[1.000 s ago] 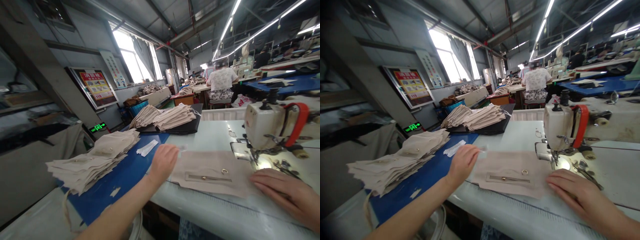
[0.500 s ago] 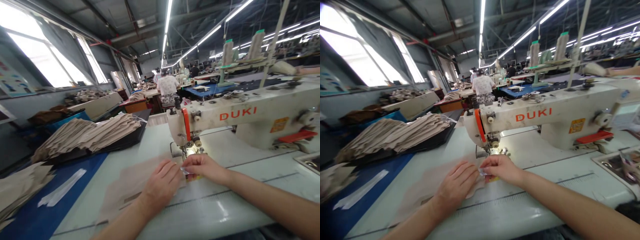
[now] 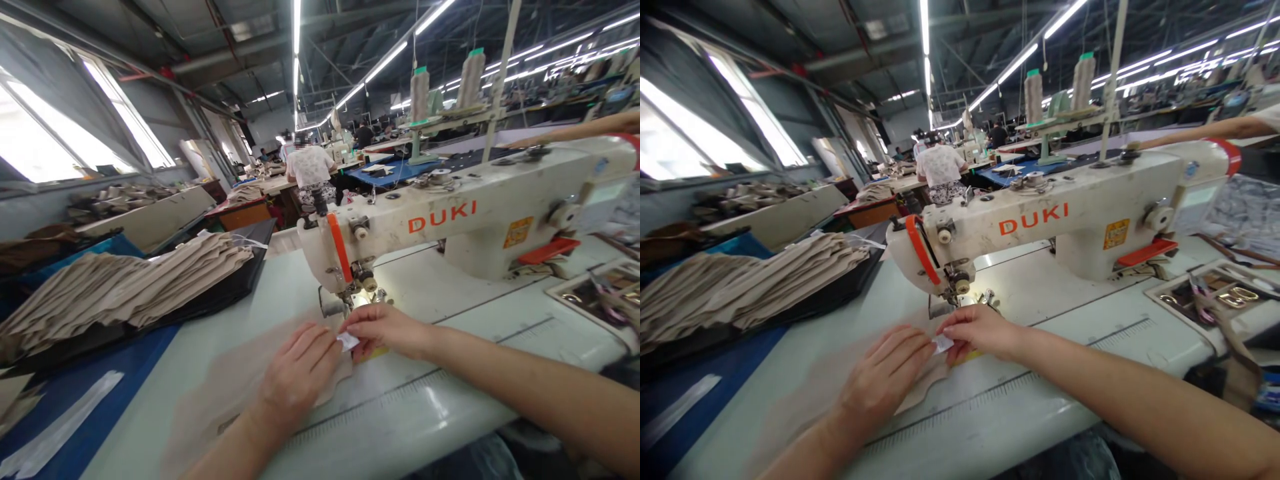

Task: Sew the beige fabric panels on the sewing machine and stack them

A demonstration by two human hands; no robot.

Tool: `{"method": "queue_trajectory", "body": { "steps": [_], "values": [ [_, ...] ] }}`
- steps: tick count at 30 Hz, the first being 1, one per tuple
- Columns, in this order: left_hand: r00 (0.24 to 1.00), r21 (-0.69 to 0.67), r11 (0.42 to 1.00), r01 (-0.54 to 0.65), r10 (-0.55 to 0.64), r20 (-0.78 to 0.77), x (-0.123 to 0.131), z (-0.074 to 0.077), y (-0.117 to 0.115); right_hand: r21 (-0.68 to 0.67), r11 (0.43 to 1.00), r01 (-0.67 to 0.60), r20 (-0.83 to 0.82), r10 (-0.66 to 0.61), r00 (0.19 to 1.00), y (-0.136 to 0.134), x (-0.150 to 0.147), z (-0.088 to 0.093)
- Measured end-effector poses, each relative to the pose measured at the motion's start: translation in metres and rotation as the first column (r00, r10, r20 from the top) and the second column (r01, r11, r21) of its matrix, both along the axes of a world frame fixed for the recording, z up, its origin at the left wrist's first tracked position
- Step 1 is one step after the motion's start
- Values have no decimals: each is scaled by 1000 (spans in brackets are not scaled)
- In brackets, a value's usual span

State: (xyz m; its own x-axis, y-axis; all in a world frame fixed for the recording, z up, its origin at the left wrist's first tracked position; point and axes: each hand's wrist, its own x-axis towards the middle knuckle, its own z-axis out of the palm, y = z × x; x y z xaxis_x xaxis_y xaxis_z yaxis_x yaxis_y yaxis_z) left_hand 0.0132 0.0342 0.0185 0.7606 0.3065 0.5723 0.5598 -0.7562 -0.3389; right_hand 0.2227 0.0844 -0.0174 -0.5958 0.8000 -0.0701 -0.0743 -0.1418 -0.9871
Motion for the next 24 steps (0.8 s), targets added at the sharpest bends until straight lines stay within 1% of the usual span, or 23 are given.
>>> {"method": "queue_trajectory", "body": {
  "steps": [2,5,6,7,8,9,10,11,12,13,14,15,17,20,22,24],
  "values": [
    [998,-45,998,-35,37,46,-12,-2,5,142,987,72,46,-80,996,0,1,2],
    [986,-185,979,-90,114,121,-28,-10,15,345,926,150,85,-190,978,-8,6,8],
    [984,-242,966,-91,125,129,-32,-14,18,419,899,130,99,-187,977,-12,7,11],
    [983,-304,948,-91,135,126,-34,-18,20,518,853,65,129,-154,980,-16,9,13],
    [983,-362,928,-90,141,115,-35,-21,22,632,774,-37,183,-102,978,-21,9,15],
    [985,-416,905,-92,145,97,-35,-23,23,738,656,-161,259,-54,964,-24,10,17],
    [986,-463,881,-98,148,73,-34,-24,24,812,510,-283,346,-31,938,-27,9,17],
    [987,-502,857,-114,157,45,-33,-23,24,846,368,-387,431,-41,902,-29,9,17],
    [986,-533,835,-136,169,12,-32,-22,24,848,263,-460,494,-77,866,-31,8,16],
    [984,-554,817,-161,175,-28,-31,-20,24,840,212,-500,529,-119,840,-31,7,15],
    [982,-566,803,-186,175,-75,-29,-17,24,830,187,-526,554,-156,818,-32,7,14],
    [978,-566,798,-206,164,-125,-28,-13,25,820,174,-546,571,-182,800,-32,6,13],
    [968,-533,816,-225,122,-221,-23,-6,25,808,166,-565,589,-212,780,-32,6,12],
    [936,-471,848,-244,79,-342,-13,2,26,794,174,-583,609,-227,760,-34,6,13],
    [912,-455,845,-280,86,-402,-7,3,26,783,182,-595,623,-229,749,-35,6,15],
    [898,-443,842,-308,102,-429,-2,0,25,773,193,-605,635,-235,736,-35,6,17]
  ]
}}
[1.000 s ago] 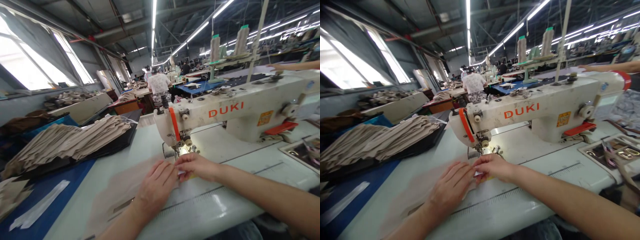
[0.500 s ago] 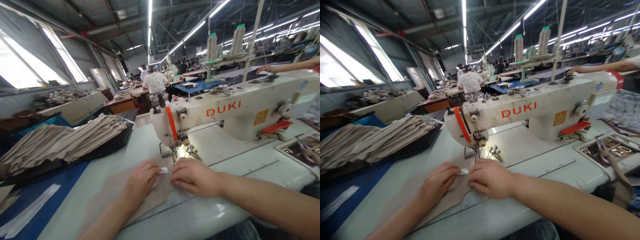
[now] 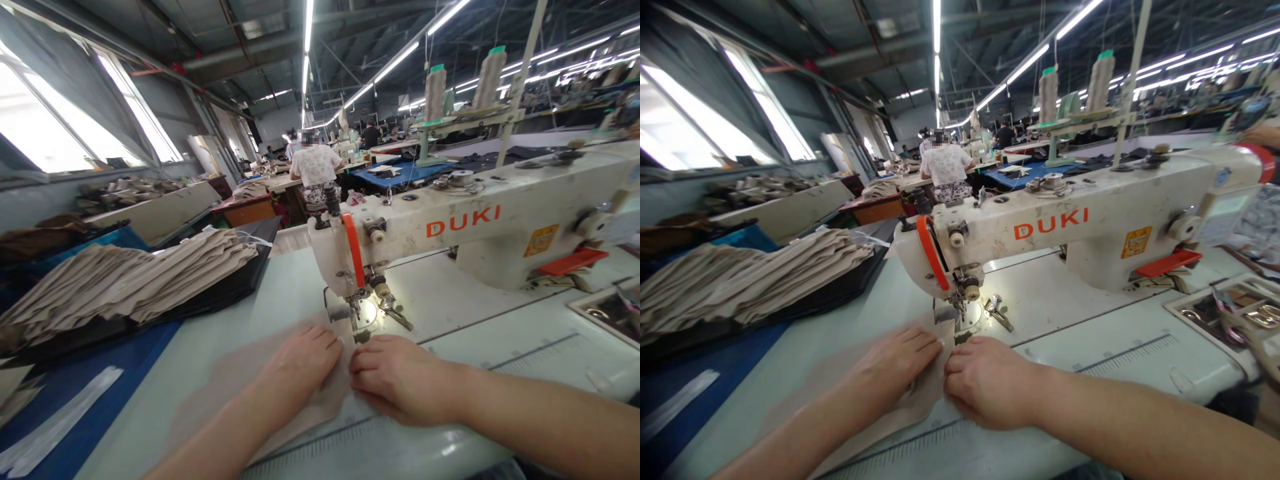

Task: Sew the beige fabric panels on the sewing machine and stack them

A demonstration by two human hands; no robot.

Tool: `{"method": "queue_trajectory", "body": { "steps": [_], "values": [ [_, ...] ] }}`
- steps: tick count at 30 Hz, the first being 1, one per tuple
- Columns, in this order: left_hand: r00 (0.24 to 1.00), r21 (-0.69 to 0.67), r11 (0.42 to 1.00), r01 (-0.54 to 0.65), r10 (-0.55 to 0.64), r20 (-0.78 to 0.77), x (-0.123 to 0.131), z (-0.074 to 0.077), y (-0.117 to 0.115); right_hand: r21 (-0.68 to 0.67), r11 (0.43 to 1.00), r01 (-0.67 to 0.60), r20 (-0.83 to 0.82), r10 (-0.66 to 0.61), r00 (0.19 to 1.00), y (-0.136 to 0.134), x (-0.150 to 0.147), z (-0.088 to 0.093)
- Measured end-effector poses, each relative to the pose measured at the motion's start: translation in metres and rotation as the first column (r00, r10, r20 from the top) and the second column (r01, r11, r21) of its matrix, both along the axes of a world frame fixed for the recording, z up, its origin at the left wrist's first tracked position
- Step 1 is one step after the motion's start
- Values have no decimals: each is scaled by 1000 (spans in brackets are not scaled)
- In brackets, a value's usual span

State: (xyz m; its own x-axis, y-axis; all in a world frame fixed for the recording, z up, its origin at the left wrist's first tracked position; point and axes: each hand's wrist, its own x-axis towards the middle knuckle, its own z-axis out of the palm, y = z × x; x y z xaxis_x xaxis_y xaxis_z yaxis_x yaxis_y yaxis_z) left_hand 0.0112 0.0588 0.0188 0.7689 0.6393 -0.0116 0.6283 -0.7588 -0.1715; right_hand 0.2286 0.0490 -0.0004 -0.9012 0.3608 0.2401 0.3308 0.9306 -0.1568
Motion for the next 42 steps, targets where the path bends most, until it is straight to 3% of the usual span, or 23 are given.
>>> {"method": "queue_trajectory", "body": {
  "steps": [6,12,18,27,37,42],
  "values": [
    [994,163,984,-75,61,91,1,-20,-6,2,1000,21,17,-21,1000,0,0,1],
    [956,297,954,-47,-43,289,0,-34,-6,7,1000,30,20,-30,999,1,0,-1],
    [967,164,978,-127,85,240,14,-37,-12,35,998,47,71,-50,996,-1,-1,0],
    [941,373,922,-105,-29,338,4,-50,-13,31,998,57,107,-60,992,-2,0,2],
    [948,252,960,-123,39,316,3,-57,-12,4,998,63,81,-63,995,-3,0,-2],
    [940,324,941,-100,-17,340,-2,-63,-11,7,998,67,101,-67,993,-3,0,1]
  ]
}}
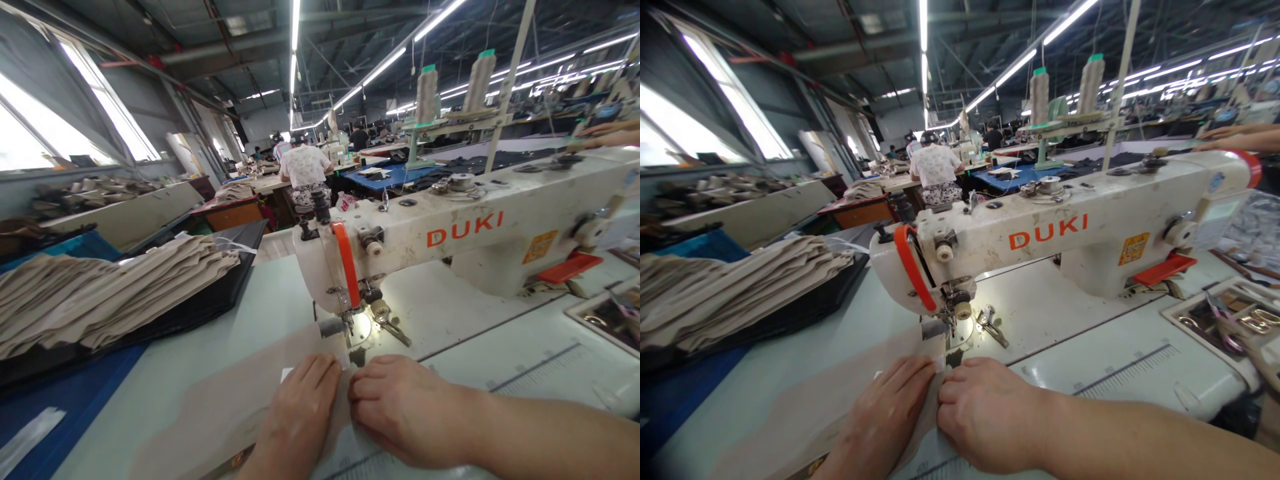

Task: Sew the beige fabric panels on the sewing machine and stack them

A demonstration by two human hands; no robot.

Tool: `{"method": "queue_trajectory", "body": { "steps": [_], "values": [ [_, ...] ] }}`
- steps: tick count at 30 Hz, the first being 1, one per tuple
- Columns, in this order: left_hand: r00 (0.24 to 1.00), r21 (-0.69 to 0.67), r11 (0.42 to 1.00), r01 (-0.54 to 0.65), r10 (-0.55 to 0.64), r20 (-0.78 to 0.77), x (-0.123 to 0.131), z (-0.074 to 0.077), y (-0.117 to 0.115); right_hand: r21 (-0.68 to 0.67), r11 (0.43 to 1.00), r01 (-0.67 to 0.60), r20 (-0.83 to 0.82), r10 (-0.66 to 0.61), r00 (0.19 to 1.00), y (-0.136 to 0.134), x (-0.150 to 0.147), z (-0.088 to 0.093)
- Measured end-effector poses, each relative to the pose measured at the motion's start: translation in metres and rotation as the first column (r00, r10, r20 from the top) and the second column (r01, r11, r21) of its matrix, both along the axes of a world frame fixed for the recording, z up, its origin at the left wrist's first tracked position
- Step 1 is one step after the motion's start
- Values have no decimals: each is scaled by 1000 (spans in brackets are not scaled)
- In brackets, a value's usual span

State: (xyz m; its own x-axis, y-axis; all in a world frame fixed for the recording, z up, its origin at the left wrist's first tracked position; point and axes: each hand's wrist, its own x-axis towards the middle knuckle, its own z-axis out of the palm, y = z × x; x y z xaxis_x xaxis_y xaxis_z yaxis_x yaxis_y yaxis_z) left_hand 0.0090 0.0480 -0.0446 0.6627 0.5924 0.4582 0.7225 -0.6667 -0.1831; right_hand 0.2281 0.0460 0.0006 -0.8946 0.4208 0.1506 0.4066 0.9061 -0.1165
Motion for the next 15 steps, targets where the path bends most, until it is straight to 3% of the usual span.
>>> {"method": "queue_trajectory", "body": {
  "steps": [4,15],
  "values": [
    [999,59,997,47,-48,10,3,4,0,12,1000,-9,-3,9,1000,0,0,2],
    [999,14,999,32,-32,-7,5,9,0,17,1000,-8,-32,9,999,1,0,1]
  ]
}}
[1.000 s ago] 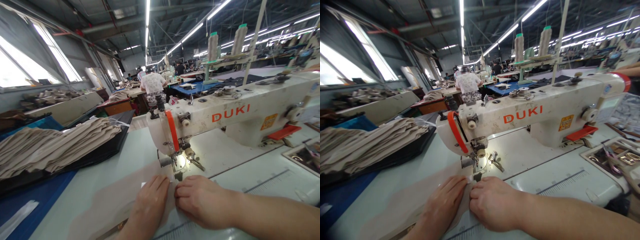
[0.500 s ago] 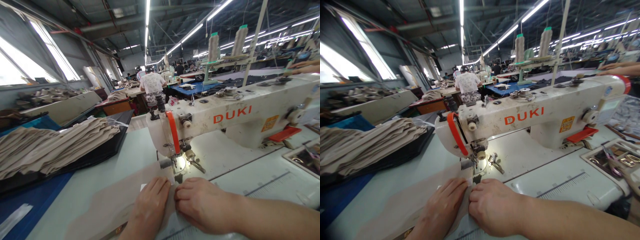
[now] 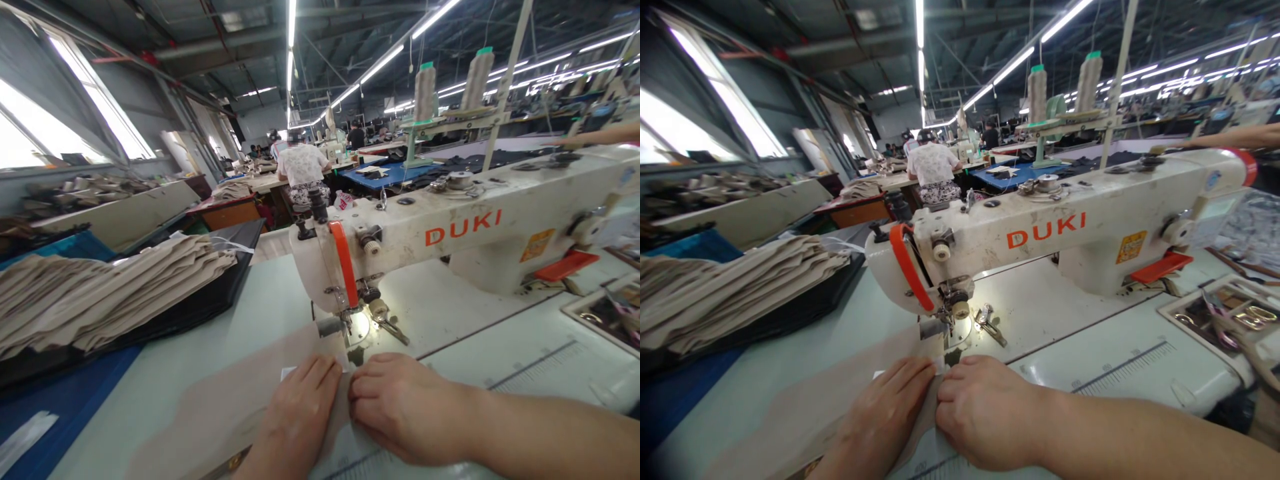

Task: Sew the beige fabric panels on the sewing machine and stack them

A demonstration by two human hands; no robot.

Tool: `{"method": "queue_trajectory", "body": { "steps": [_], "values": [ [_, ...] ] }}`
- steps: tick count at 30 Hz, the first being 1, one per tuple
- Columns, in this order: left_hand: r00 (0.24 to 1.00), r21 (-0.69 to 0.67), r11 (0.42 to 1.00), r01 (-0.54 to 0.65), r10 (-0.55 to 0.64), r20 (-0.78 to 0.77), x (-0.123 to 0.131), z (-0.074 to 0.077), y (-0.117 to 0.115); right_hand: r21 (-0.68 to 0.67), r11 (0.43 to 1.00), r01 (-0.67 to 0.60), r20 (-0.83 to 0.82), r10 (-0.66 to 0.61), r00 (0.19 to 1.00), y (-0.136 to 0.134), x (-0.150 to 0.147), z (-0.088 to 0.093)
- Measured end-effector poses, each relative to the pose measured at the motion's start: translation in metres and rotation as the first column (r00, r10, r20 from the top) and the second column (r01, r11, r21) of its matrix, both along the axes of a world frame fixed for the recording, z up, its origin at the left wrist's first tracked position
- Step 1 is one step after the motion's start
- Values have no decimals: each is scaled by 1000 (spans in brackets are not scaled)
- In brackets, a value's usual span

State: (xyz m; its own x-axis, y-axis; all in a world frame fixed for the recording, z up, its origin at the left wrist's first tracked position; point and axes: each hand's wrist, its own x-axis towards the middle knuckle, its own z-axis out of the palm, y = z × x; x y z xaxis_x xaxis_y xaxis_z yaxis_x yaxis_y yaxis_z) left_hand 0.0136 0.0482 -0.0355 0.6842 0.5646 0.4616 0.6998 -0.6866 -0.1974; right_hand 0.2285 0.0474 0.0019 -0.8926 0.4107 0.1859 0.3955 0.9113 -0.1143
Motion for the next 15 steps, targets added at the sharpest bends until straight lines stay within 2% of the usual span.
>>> {"method": "queue_trajectory", "body": {
  "steps": [10,15],
  "values": [
    [1000,22,1000,5,-5,19,1,1,0,-11,1000,-1,-9,1,1000,1,1,0],
    [1000,-10,1000,1,-1,-6,1,0,0,-5,1000,-5,-49,5,999,1,2,-3]
  ]
}}
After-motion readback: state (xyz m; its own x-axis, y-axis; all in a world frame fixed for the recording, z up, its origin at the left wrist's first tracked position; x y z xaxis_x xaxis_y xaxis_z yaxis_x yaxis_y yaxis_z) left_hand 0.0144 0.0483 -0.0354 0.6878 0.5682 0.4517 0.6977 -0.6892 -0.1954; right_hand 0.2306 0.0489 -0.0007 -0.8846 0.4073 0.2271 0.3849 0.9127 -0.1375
